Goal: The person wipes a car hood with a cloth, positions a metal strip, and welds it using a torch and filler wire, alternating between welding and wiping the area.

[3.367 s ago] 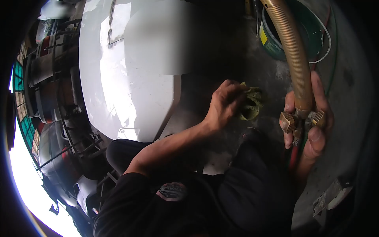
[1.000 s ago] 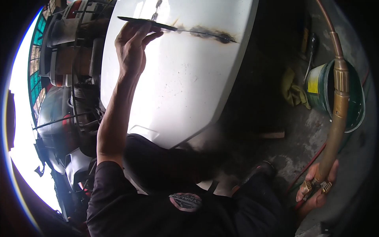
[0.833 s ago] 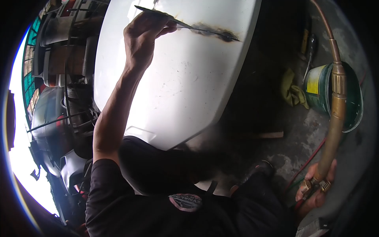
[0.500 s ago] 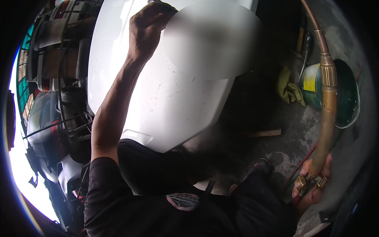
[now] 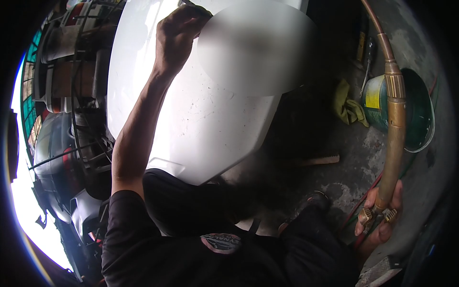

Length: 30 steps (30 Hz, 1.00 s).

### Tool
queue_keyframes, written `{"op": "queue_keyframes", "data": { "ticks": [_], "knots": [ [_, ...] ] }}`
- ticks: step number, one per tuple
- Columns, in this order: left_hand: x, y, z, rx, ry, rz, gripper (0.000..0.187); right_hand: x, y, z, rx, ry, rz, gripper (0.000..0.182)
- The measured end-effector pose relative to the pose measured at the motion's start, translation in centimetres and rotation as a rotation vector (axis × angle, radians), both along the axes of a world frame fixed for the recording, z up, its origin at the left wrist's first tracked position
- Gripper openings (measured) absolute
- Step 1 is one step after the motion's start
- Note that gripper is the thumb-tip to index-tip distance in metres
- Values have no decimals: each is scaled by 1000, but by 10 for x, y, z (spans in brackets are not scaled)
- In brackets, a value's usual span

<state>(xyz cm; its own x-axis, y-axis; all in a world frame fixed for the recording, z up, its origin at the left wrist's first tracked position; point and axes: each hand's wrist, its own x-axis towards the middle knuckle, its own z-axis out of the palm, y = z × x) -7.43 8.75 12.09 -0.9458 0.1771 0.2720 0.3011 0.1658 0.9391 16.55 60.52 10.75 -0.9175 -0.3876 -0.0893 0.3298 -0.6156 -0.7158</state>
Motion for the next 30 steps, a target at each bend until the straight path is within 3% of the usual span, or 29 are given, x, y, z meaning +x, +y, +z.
{"op": "queue_keyframes", "data": {
  "ticks": [4,6,8,10,11,13,20,23,26,30],
  "knots": [
    [7,13,11,92,-74,79,9,-1,-1,0,-5,17,9,93],
    [11,11,20,-271,-113,158,16,0,0,0,3,17,-2,92],
    [13,5,16,-271,-95,138,15,2,3,0,11,18,-14,91],
    [14,3,12,-271,-78,118,15,3,14,4,-29,-254,45,91],
    [15,3,11,-258,-58,129,11,9,20,-2,-29,-253,44,91],
    [17,2,9,-244,-38,141,7,19,23,-11,-33,-109,14,92],
    [22,4,0,-167,-11,145,9,18,21,-10,-70,-42,37,90],
    [27,8,-1,-153,-11,175,11,-5,-22,-8,-263,165,165,94],
    [27,12,-5,-149,-33,198,12,-42,-76,4,-337,297,260,81],
    [24,8,-10,13,-9,142,11,-56,-117,36,-146,280,312,67]
  ]
}}
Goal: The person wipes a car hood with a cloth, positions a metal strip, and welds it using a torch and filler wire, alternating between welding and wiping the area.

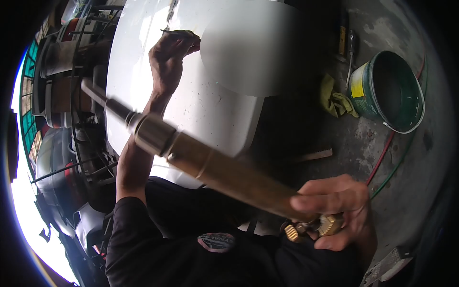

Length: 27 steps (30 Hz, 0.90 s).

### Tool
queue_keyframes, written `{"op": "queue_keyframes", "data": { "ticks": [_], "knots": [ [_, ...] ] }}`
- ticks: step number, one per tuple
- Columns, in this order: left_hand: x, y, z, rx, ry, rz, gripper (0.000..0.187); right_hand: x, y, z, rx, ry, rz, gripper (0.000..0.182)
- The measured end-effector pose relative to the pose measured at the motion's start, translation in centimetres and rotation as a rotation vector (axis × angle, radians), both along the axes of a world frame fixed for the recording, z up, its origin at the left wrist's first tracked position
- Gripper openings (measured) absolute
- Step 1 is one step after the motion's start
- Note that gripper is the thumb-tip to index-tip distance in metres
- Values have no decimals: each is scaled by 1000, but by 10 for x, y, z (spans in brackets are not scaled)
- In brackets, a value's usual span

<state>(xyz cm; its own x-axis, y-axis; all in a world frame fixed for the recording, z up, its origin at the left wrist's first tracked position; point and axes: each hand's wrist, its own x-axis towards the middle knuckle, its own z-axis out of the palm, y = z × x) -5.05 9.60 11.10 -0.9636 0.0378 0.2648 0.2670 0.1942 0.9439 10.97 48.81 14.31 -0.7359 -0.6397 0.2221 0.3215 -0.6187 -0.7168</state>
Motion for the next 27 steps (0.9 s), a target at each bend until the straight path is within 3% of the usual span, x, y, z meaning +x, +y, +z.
{"op": "queue_keyframes", "data": {
  "ticks": [6,9,17,20,22,26,27],
  "knots": [
    [-10,4,2,-332,24,153,12,-8,-16,6,39,130,102,71],
    [-22,9,1,-346,26,183,15,-6,-16,8,22,112,85,72],
    [-61,16,-1,-506,61,139,24,-8,-17,12,34,135,67,70],
    [-72,15,-2,-812,-13,174,25,-7,-17,11,31,120,59,72],
    [-76,17,-9,-808,-31,188,27,-4,-15,7,18,106,40,72],
    [-74,18,-13,-829,95,203,28,-1,-1,7,37,59,-17,72],
    [-70,18,-9,-876,230,204,24,-1,1,2,10,111,-65,74]
  ]
}}
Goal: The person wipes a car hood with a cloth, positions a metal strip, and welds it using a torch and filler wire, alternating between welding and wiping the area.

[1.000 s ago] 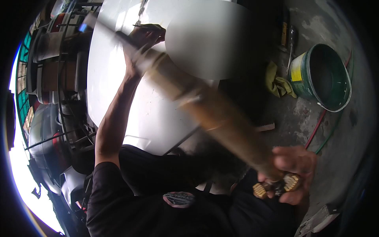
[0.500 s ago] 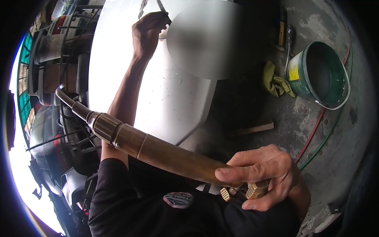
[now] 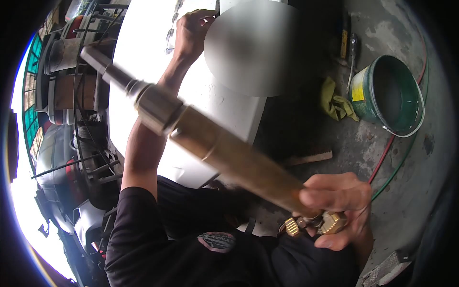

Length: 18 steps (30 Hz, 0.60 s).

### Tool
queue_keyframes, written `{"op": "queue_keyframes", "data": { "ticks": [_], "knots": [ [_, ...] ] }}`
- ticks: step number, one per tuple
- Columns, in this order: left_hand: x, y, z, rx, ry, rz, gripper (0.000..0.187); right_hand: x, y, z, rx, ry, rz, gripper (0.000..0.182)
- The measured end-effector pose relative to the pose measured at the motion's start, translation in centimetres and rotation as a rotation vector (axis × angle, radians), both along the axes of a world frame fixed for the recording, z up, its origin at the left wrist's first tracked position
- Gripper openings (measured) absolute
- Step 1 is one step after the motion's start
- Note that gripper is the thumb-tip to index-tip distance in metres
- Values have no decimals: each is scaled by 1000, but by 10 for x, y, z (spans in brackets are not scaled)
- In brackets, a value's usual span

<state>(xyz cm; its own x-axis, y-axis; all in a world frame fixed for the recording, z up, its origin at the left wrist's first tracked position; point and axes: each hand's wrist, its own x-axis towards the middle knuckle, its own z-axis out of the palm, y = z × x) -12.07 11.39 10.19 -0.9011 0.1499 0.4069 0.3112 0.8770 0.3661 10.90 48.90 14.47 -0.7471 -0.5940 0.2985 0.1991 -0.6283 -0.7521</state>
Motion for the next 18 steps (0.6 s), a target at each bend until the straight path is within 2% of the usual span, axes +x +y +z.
{"op": "queue_keyframes", "data": {
  "ticks": [1,2,3,5,7,9,11,12,13,15,16,18],
  "knots": [
    [3,0,4,-62,119,-48,21,1,4,-3,1,6,-2,74],
    [8,-1,9,40,95,-88,18,4,10,-4,-28,-21,-38,77],
    [9,4,17,-12,33,-27,21,6,15,-7,-58,-52,-70,79],
    [25,9,27,241,-134,20,26,12,23,-13,-93,-57,-50,84],
    [20,9,22,281,-128,50,30,21,25,-8,-118,-201,-203,88],
    [13,8,20,301,-196,48,29,9,28,-9,-105,-103,-158,90],
    [5,0,1,575,-289,-124,37,2,25,-9,-101,19,-43,92],
    [6,0,3,790,-333,-344,42,-3,24,-8,-102,20,-39,92],
    [-3,2,8,540,-429,-273,41,-8,21,-6,-82,104,4,92],
    [1,23,23,40,-396,-5,41,-10,21,-4,-61,184,48,92],
    [-3,14,17,40,-396,-6,41,-11,19,0,-52,192,33,92],
    [-7,-6,5,105,-195,-304,37,-5,22,-1,-42,199,16,91]
  ]
}}
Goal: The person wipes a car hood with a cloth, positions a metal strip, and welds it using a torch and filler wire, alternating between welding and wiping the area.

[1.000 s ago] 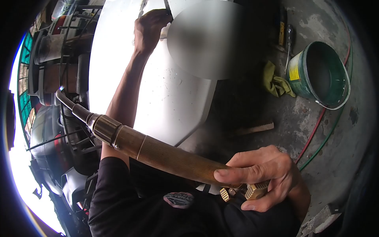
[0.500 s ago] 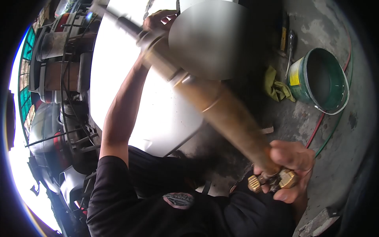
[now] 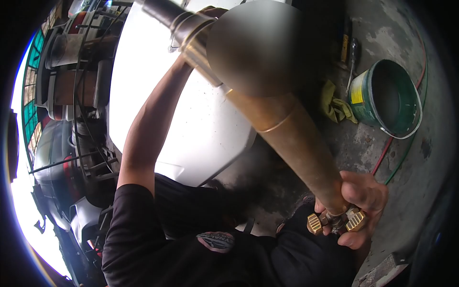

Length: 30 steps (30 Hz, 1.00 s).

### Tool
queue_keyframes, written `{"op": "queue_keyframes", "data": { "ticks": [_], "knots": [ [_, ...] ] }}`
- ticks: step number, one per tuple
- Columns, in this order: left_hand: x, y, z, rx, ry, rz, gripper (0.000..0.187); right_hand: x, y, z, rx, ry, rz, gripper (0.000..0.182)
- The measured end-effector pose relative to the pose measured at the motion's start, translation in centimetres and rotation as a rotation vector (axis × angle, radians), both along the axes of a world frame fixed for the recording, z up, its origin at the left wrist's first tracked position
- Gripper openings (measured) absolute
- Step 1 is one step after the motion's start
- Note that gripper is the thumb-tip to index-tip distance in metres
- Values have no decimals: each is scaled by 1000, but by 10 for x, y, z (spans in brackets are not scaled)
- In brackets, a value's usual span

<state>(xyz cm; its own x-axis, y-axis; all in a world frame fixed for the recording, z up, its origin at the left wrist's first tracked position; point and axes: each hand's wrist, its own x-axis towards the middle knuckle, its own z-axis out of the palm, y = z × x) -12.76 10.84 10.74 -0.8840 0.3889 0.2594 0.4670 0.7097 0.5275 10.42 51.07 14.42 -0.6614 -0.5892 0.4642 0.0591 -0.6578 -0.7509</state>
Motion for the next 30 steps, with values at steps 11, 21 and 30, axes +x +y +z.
{"op": "queue_keyframes", "data": {
  "ticks": [11,21,30],
  "knots": [
    [27,16,-6,-23,201,237,25,21,-5,1,-77,-240,-42,82],
    [66,32,2,-144,447,235,31,22,-12,11,63,-241,-68,77],
    [346,156,-72,-215,-768,70,74,20,22,-12,-151,-351,-101,86]
  ]
}}
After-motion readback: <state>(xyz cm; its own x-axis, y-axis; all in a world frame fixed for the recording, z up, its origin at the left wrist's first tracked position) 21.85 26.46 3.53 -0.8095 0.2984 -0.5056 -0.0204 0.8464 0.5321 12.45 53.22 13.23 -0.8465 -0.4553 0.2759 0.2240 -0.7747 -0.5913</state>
